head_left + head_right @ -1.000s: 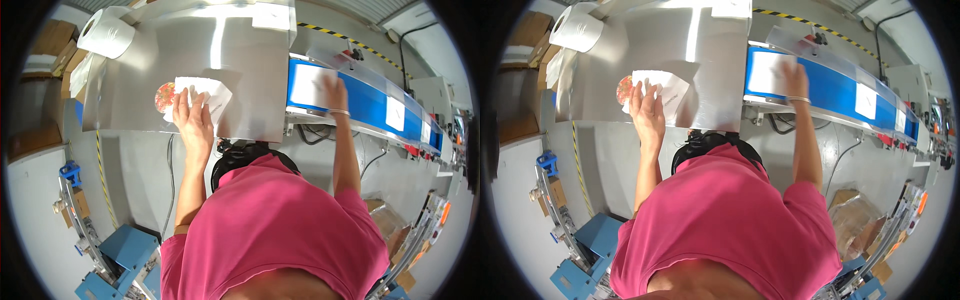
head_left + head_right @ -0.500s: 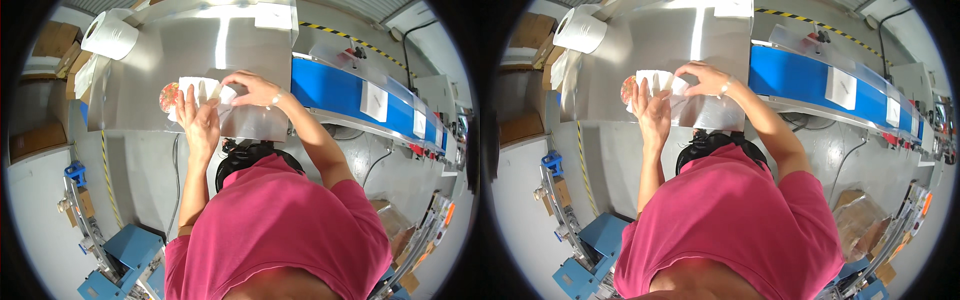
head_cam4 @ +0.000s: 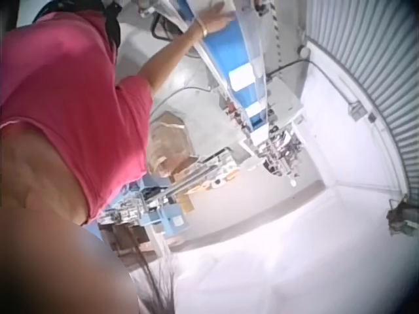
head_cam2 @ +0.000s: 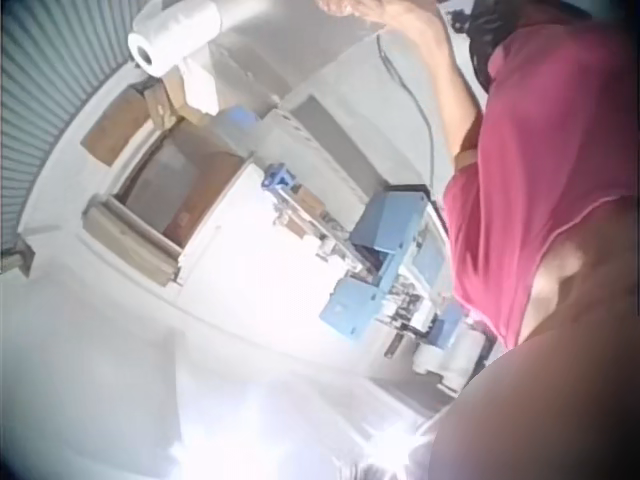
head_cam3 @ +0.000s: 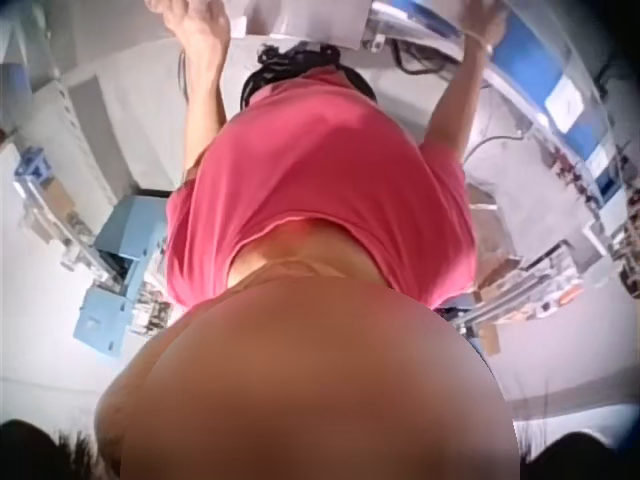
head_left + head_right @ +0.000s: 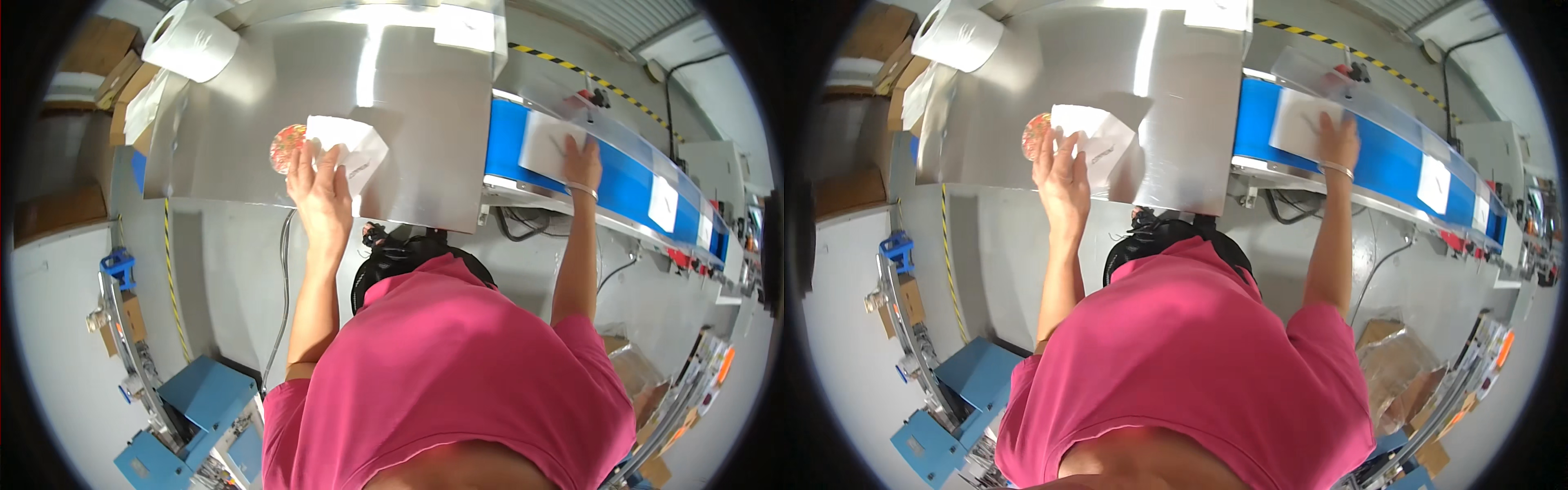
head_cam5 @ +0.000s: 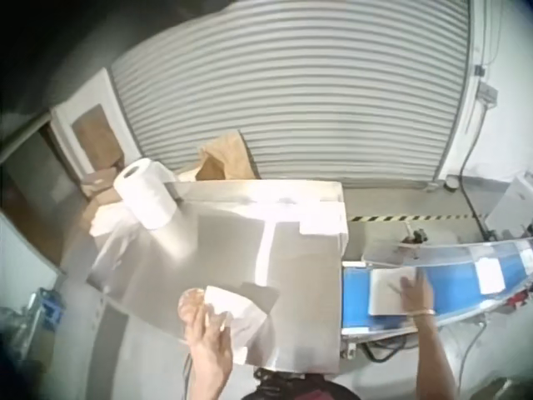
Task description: Packing stacks of white paper products onto a conveyor belt.
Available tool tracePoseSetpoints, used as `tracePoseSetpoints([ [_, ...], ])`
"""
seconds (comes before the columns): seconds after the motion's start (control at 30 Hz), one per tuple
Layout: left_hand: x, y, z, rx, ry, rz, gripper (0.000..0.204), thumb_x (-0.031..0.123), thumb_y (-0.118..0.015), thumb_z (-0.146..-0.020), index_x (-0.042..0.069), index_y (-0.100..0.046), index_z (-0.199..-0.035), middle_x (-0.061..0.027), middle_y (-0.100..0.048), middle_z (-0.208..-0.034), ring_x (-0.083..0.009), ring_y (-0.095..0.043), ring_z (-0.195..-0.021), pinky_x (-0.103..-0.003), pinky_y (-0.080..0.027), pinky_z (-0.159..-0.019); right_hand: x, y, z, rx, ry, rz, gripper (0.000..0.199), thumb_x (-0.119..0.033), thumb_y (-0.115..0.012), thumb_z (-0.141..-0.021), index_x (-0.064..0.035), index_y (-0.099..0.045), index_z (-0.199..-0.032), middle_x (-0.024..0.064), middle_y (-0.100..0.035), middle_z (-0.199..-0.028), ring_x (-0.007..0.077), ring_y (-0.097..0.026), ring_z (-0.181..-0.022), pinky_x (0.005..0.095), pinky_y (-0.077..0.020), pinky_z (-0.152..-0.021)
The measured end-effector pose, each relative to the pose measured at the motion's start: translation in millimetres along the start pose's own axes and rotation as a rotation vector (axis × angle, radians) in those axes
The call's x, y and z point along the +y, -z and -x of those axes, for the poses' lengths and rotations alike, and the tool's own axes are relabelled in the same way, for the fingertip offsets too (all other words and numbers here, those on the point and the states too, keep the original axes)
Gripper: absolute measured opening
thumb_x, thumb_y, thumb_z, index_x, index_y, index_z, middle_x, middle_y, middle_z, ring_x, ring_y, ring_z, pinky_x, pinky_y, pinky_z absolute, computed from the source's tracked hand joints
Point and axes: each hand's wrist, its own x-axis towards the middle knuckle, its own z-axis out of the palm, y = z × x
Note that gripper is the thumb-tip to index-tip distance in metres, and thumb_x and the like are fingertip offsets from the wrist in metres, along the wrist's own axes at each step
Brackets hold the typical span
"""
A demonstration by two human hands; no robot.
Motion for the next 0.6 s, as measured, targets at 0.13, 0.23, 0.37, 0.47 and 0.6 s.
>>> tracePoseSetpoints([
  [0.13,-3.4,0.2,1.8,0.018,-0.011,0.000,0.030,0.000,-0.063,-0.079,0.011,-0.067,-0.107,-0.0209,-0.046,-0.133,-0.0400,-0.038,-0.127,-0.051,-0.030,-0.104,-61.0,14.9,14.1,-0.012,0.391,-0.087,0.048,-0.028,-0.073,-0.075,-0.0042,-0.057,-0.114,0.0192,-0.061,-0.109,0.0364,-0.057,-0.100,0.0426,-0.0442,-0.088],
  [0.23,-1.8,3.2,2.1,0.017,-0.060,-0.009,0.029,0.000,-0.062,-0.079,0.012,-0.068,-0.105,-0.0206,-0.045,-0.134,-0.0407,-0.037,-0.128,-0.053,-0.029,-0.104,-158.0,12.6,50.6,-0.505,0.674,-0.505,0.042,-0.019,-0.074,-0.076,-0.0104,-0.058,-0.114,0.0095,-0.058,-0.116,0.0249,-0.056,-0.106,0.0352,-0.0466,-0.088],
  [0.37,-2.8,1.2,2.4,0.018,-0.111,-0.067,0.026,0.002,-0.062,-0.079,0.012,-0.070,-0.102,-0.0175,-0.045,-0.135,-0.0407,-0.035,-0.130,-0.054,-0.027,-0.104,-240.7,-15.2,83.9,-0.893,0.696,-0.728,0.052,-0.016,-0.076,-0.073,-0.0111,-0.052,-0.119,0.0063,-0.055,-0.119,0.0237,-0.053,-0.109,0.0356,-0.0457,-0.091],
  [0.47,-5.2,-1.4,3.6,0.016,-0.157,-0.105,0.025,0.002,-0.063,-0.079,0.011,-0.070,-0.101,-0.0158,-0.044,-0.137,-0.0388,-0.034,-0.130,-0.054,-0.026,-0.105,-264.2,-29.8,88.0,-1.000,0.717,-0.794,0.050,-0.014,-0.076,-0.072,-0.0099,-0.052,-0.116,0.0062,-0.055,-0.117,0.0231,-0.053,-0.107,0.0349,-0.0454,-0.090],
  [0.6,0.5,5.4,0.1,-0.019,-0.200,-0.130,0.021,0.010,-0.065,-0.081,0.009,-0.069,-0.101,-0.0160,-0.043,-0.137,-0.0390,-0.033,-0.131,-0.054,-0.024,-0.106,-260.7,-47.3,86.9,-0.960,0.924,-0.762,0.041,-0.012,-0.074,-0.072,-0.0071,-0.056,-0.109,0.0054,-0.055,-0.112,0.0197,-0.053,-0.102,0.0316,-0.0447,-0.088],
])
